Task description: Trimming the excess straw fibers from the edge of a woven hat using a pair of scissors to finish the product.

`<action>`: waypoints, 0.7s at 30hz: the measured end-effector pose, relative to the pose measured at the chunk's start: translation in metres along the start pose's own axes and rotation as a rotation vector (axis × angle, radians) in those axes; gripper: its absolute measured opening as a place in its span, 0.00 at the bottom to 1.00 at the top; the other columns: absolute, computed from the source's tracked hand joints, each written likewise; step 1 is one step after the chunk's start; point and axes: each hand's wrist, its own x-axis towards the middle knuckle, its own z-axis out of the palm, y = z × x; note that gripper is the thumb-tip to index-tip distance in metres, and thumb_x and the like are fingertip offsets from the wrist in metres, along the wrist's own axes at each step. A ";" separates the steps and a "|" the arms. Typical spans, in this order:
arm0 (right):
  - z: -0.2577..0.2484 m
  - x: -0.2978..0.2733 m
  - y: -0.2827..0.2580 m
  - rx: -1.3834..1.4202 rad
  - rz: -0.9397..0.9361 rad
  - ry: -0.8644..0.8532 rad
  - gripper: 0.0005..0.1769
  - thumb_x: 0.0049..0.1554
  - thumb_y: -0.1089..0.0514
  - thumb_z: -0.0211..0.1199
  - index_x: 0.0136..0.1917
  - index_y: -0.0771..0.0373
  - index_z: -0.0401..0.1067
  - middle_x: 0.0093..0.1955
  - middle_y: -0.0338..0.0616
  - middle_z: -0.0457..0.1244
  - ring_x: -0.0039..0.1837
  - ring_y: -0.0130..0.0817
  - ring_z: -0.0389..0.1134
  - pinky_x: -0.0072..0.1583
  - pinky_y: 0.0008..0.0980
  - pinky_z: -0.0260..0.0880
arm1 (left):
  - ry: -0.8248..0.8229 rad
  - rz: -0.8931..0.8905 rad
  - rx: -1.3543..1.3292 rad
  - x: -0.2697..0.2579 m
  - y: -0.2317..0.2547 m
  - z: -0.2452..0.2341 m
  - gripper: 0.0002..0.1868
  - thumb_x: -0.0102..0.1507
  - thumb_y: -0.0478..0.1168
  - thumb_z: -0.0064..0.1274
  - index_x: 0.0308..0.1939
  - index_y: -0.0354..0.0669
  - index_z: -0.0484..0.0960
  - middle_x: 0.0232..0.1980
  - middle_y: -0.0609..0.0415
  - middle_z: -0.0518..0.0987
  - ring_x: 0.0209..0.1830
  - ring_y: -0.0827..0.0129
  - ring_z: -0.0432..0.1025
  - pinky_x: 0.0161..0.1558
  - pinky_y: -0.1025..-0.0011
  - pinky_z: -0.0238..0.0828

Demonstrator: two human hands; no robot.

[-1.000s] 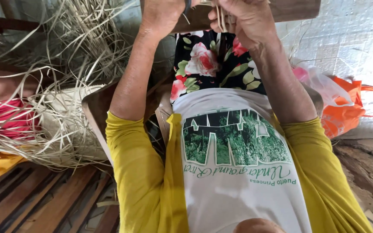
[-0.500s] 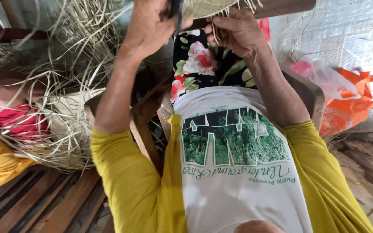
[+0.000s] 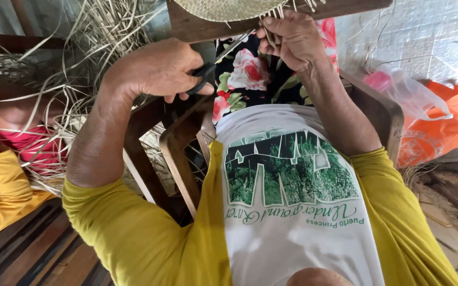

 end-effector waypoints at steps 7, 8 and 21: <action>0.006 -0.004 -0.001 -0.066 -0.051 0.026 0.07 0.63 0.61 0.68 0.43 0.62 0.73 0.40 0.45 0.72 0.37 0.30 0.72 0.45 0.31 0.80 | -0.016 0.020 0.019 0.019 0.001 -0.006 0.22 0.71 0.51 0.58 0.36 0.33 0.80 0.32 0.47 0.87 0.19 0.64 0.77 0.28 0.68 0.74; 0.006 -0.003 0.000 -0.057 -0.043 0.043 0.08 0.62 0.61 0.69 0.42 0.62 0.72 0.40 0.45 0.72 0.37 0.32 0.72 0.46 0.32 0.79 | -0.013 0.012 0.043 0.020 0.002 -0.008 0.17 0.72 0.45 0.52 0.36 0.33 0.79 0.34 0.47 0.88 0.21 0.65 0.78 0.32 0.67 0.74; 0.008 -0.001 0.003 -0.054 -0.068 0.062 0.11 0.60 0.63 0.69 0.37 0.62 0.72 0.36 0.46 0.70 0.36 0.33 0.69 0.45 0.34 0.76 | 0.011 0.025 0.046 0.032 0.014 -0.027 0.21 0.71 0.50 0.58 0.34 0.35 0.83 0.26 0.49 0.84 0.18 0.65 0.75 0.36 0.68 0.73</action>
